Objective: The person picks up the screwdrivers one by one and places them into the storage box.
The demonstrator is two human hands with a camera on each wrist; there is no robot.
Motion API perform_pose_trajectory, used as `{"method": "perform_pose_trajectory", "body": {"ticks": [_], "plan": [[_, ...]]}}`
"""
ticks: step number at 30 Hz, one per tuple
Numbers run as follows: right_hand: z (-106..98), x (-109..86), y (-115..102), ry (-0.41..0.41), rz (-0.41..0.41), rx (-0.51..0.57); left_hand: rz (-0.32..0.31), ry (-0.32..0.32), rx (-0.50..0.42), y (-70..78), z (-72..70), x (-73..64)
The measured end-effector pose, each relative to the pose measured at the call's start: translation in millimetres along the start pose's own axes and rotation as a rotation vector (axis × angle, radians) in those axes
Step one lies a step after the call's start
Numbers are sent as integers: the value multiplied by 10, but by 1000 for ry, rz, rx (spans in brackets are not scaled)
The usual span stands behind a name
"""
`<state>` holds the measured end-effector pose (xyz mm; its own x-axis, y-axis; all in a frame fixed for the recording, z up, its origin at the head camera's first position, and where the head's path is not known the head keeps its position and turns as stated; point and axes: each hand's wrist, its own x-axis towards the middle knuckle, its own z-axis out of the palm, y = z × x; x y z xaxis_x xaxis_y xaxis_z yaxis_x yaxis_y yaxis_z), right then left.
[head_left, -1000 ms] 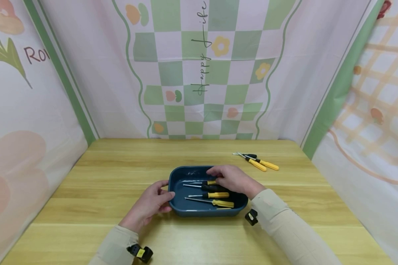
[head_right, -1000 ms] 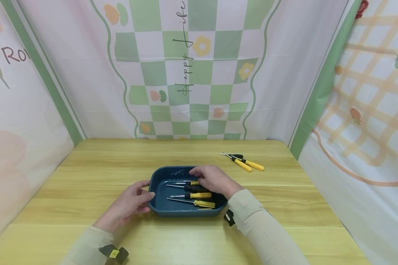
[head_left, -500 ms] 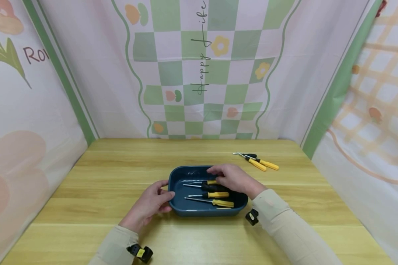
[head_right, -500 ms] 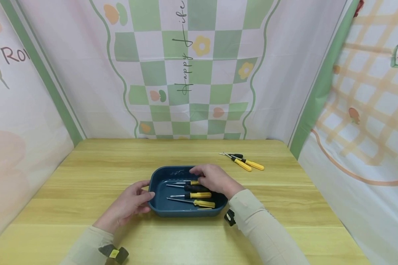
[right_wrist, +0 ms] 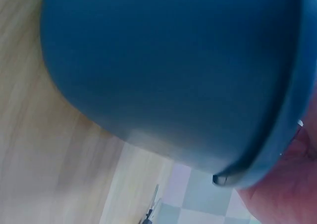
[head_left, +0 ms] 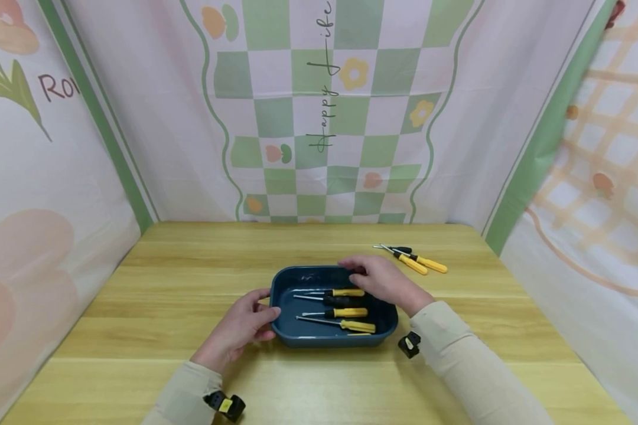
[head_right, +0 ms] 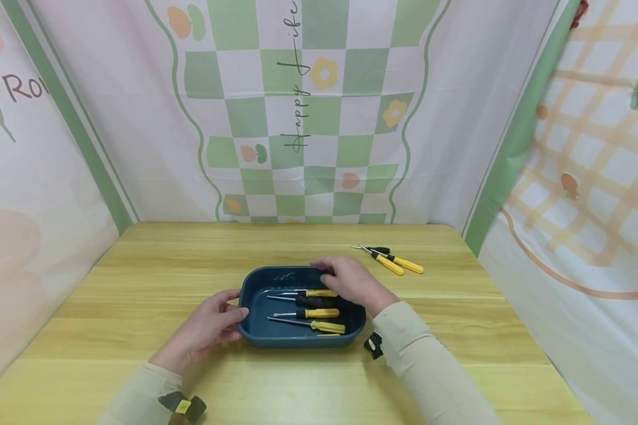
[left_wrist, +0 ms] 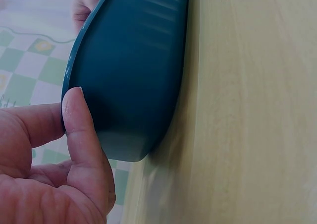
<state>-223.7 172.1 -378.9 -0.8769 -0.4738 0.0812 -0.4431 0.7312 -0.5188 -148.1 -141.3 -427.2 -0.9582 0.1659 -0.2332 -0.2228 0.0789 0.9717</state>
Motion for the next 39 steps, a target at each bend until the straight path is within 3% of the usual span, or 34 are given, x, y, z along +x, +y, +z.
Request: {"method": "perform_pose_trajectory", "body": {"ticks": [6,39], "plan": [[-61,-2,52,50,-11,1,-2,-2,5,3,-2,-5],[-270,-24,507,186,93,-26,-3,4,-5,-5,2,7]]}}
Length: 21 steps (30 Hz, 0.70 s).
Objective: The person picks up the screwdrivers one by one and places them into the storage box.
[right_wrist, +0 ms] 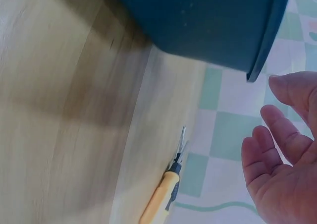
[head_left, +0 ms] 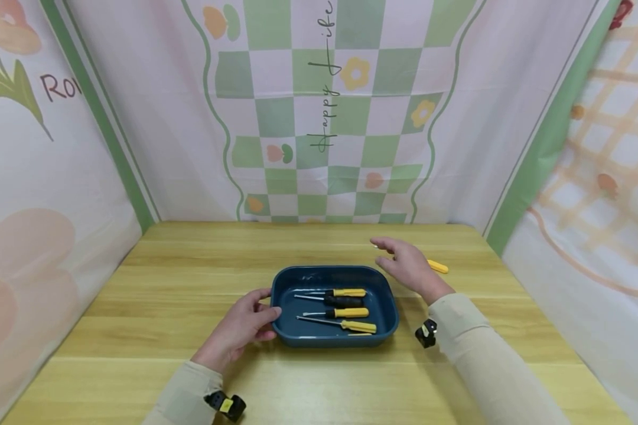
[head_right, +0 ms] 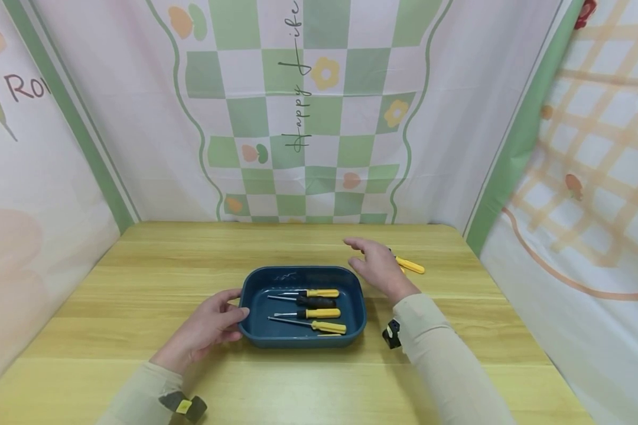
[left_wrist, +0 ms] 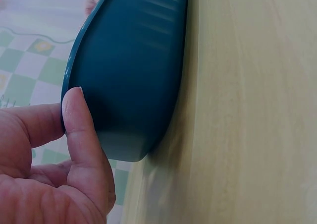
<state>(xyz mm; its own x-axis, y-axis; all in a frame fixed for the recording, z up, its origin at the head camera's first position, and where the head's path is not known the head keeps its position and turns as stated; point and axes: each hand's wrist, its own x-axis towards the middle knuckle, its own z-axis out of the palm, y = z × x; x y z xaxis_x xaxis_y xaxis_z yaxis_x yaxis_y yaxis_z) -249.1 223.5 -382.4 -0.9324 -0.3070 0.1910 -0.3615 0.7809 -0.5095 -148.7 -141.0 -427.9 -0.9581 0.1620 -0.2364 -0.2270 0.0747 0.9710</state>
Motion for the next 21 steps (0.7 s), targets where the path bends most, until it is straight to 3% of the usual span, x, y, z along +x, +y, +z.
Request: {"method": "perform_pose_trajectory", "body": {"ticks": [21], "plan": [[-56,39,346,37,45,-47,3,-5,4,12,-5,4]]}}
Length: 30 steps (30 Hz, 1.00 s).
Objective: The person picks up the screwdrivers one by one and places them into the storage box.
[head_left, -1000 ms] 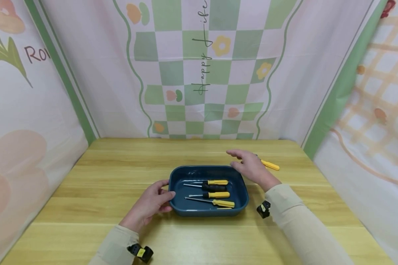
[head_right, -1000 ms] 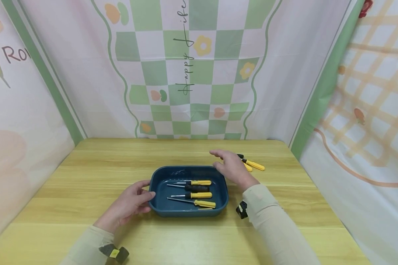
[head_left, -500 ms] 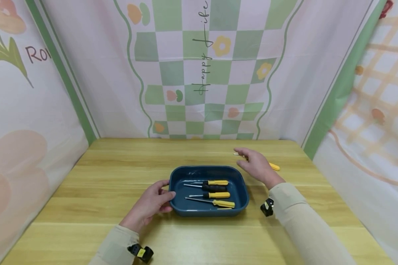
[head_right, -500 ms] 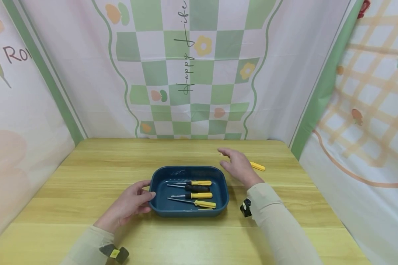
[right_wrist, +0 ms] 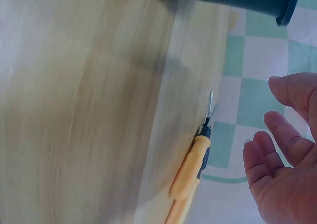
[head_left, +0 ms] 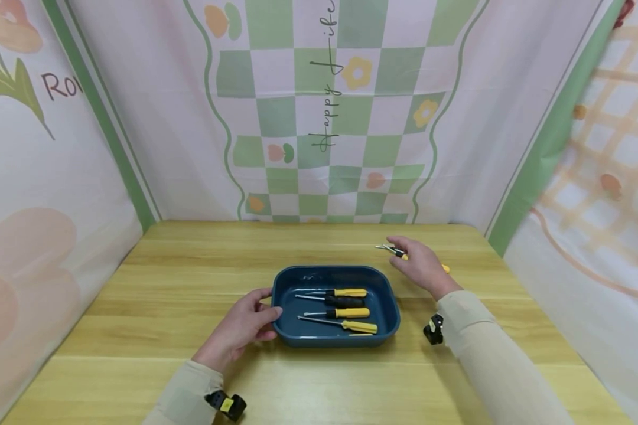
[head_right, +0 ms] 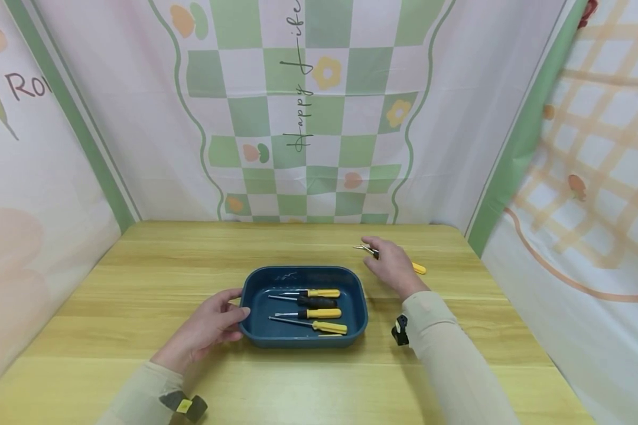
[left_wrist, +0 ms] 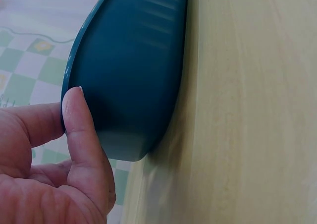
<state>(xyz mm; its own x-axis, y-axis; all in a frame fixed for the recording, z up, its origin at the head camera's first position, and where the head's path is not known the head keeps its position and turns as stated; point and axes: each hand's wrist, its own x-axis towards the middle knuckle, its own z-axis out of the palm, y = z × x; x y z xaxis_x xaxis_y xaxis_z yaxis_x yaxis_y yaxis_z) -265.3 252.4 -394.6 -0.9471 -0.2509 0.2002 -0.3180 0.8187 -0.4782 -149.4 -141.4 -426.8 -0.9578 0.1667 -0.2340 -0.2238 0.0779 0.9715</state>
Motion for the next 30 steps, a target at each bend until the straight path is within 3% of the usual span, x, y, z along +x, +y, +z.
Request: {"method": "perform_pose_trajectory", "body": {"ticks": [30], "plan": [[16,57,343,-4,60,-64,-9,-2,19,3,-14,-1]]}}
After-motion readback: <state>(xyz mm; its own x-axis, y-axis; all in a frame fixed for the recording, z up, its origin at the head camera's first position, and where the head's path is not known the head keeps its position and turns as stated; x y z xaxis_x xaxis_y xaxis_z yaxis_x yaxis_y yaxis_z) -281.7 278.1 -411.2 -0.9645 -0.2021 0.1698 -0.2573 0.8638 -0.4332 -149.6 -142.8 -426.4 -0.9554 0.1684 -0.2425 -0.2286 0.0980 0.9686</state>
